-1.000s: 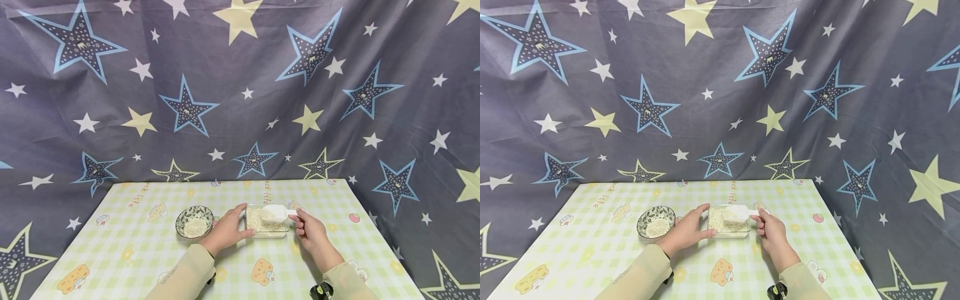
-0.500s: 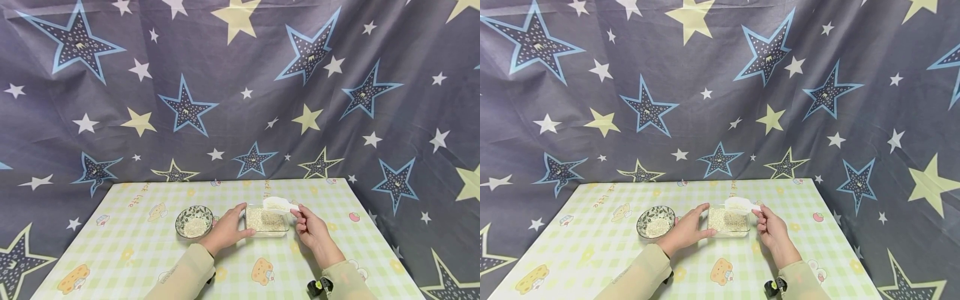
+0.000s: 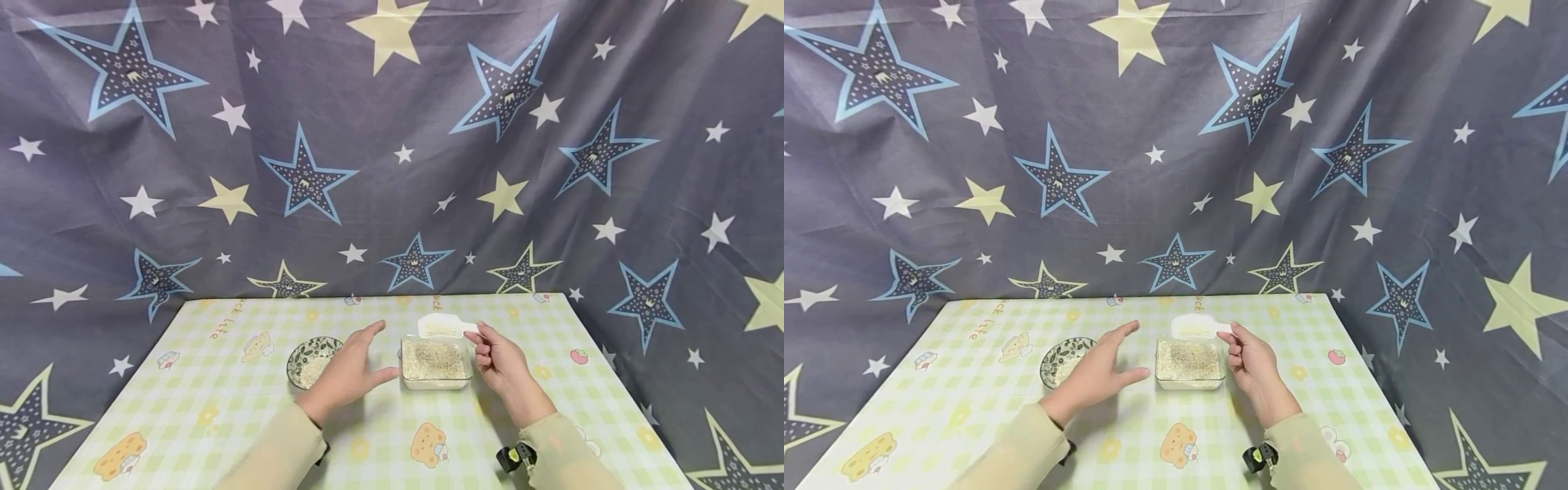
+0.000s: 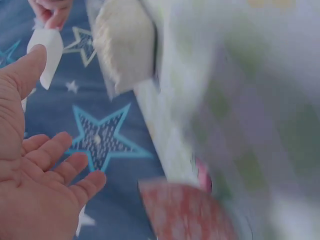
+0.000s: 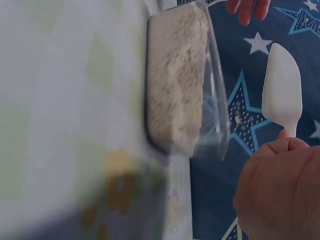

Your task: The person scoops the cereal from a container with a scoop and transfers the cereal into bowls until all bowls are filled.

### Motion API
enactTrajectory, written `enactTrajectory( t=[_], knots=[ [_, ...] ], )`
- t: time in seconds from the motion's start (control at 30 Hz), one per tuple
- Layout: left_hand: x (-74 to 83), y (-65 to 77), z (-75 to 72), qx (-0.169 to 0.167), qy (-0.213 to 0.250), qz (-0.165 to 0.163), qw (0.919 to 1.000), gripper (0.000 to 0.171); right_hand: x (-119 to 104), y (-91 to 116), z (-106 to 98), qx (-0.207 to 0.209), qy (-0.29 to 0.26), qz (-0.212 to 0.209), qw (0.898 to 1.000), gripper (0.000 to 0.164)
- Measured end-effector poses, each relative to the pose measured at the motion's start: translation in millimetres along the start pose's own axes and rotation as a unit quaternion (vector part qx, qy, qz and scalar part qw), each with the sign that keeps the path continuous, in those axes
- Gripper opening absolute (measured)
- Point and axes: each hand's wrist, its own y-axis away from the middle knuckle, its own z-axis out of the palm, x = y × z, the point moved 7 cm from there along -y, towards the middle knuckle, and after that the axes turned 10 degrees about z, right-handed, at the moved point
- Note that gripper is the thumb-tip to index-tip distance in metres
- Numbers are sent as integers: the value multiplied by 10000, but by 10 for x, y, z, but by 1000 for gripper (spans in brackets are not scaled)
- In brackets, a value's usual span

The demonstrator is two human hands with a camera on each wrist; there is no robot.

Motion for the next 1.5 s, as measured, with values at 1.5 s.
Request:
enactTrajectory(
  t=[1.5],
  knots=[
    [-1046, 825, -604, 278, -964, -616, 9930, 119, 682, -109, 1552, 205, 2097, -1439, 9669, 24]
  ],
)
